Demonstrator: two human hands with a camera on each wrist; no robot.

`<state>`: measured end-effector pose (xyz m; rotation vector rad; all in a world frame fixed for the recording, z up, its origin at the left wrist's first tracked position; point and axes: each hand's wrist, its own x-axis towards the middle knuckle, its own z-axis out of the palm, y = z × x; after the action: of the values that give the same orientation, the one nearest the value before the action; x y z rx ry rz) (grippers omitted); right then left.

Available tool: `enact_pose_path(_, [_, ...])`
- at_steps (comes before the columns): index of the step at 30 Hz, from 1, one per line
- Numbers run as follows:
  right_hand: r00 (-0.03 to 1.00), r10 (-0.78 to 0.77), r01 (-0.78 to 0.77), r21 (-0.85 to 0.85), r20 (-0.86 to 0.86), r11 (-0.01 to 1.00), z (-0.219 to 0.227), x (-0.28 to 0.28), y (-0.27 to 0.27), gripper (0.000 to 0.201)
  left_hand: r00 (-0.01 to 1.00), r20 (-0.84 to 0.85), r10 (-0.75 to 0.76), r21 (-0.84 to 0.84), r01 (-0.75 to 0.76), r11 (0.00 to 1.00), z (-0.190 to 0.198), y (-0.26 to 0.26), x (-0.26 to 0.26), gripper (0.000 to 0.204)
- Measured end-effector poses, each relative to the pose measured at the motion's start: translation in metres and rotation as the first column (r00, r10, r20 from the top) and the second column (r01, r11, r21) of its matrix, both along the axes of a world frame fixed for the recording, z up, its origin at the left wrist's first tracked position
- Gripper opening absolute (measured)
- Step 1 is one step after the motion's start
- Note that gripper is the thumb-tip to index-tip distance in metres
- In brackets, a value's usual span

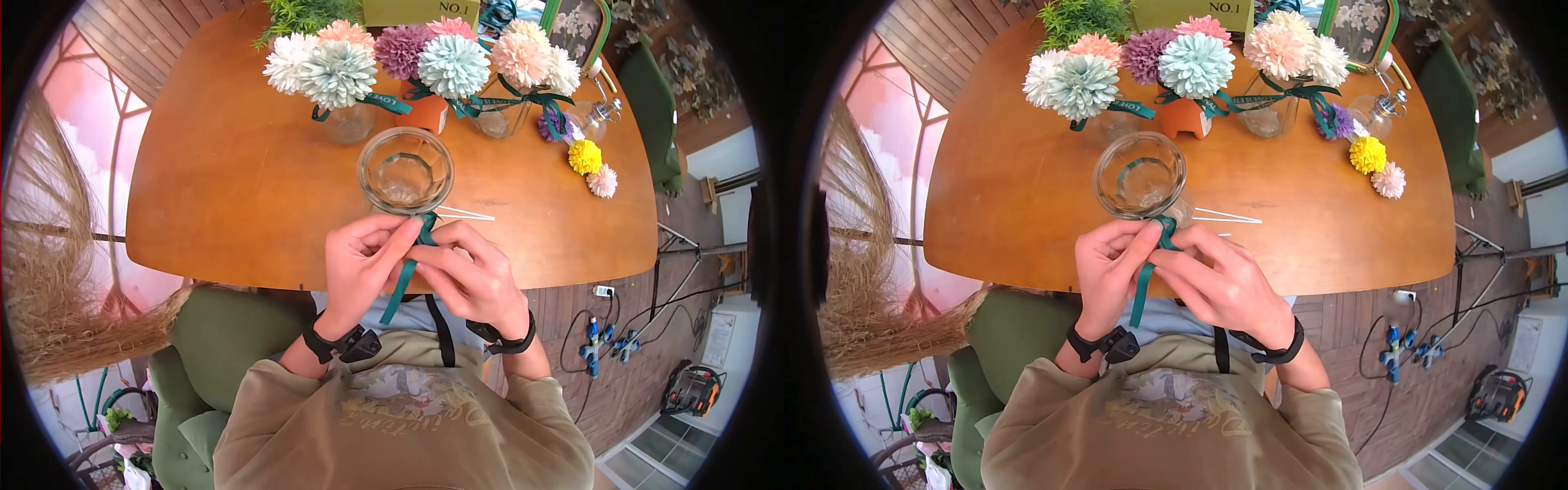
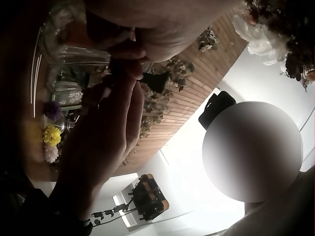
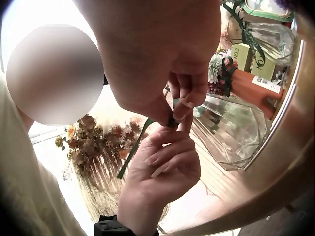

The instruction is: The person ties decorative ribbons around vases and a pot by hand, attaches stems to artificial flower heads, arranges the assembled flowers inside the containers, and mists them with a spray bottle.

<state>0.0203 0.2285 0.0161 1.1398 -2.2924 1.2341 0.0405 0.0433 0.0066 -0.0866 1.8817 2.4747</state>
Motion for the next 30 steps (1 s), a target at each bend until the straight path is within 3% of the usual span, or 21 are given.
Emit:
enact_pose_path(3, [0.999,-0.029,0.027,-0.034,-0.043,0.999,-0.002,-0.001,-0.003,0.025,1.0,0.0,0.002,-0.011,-0.002,1.0,0.0,0.0,-0.001,0.014])
enact_pose_path(6, [0.996,-0.071,0.077,-0.139,0.052,0.987,-0.009,0.002,-0.009,0.021,1.0,-0.02,-0.001,-0.017,0.0,1.0,0.001,0.0,-0.001,0.012])
enact_pose_path(8, [0.943,-0.191,0.258,-0.241,0.272,0.936,-0.014,0.006,-0.015,0.016,1.0,-0.025,-0.014,-0.025,0.013,1.0,0.0,-0.002,-0.001,0.013])
enact_pose_path(9, [0.943,-0.191,0.259,-0.241,0.271,0.935,-0.015,0.006,-0.018,0.016,1.0,-0.026,-0.015,-0.026,0.014,1.0,0.001,-0.002,-0.001,0.013])
enact_pose_path(11, [0.893,-0.149,0.343,-0.425,0.426,0.838,-0.015,0.004,-0.023,0.017,0.999,-0.027,-0.03,-0.058,0.029,0.998,0.003,-0.001,-0.001,0.011])
enact_pose_path(18, [0.963,-0.229,0.253,-0.18,0.143,0.951,-0.001,-0.002,-0.013,0.017,0.995,-0.094,-0.033,-0.06,0.028,0.998,-0.001,0.0,0.0,0.01])
enact_pose_path(21, [0.968,-0.202,0.221,-0.127,0.146,0.967,0.0,-0.004,-0.009,0.019,0.996,-0.072,-0.047,-0.022,0.046,0.999,-0.003,-0.001,0.0,0.009])
enact_pose_path(23, [0.99,-0.129,0.135,-0.133,0.051,0.982,-0.004,-0.01,-0.007,0.022,0.993,-0.1,-0.06,-0.056,0.055,0.997,-0.005,-0.002,0.0,0.011])
enact_pose_path(27, [0.996,-0.064,0.072,-0.146,0.063,0.987,0.004,-0.012,-0.007,0.022,0.991,-0.117,-0.06,-0.076,0.051,0.996,-0.007,-0.004,0.001,0.011])
enact_pose_path(29, [0.988,-0.065,0.085,-0.134,0.142,0.987,0.004,-0.01,-0.007,0.021,0.977,-0.206,0.049,-0.145,-0.08,0.986,-0.01,-0.007,0.003,0.009])
enact_pose_path(30, [0.987,-0.067,0.087,-0.136,0.143,0.987,0.004,-0.008,-0.007,0.021,0.977,-0.206,0.046,-0.147,-0.078,0.986,-0.009,-0.008,0.003,0.009])
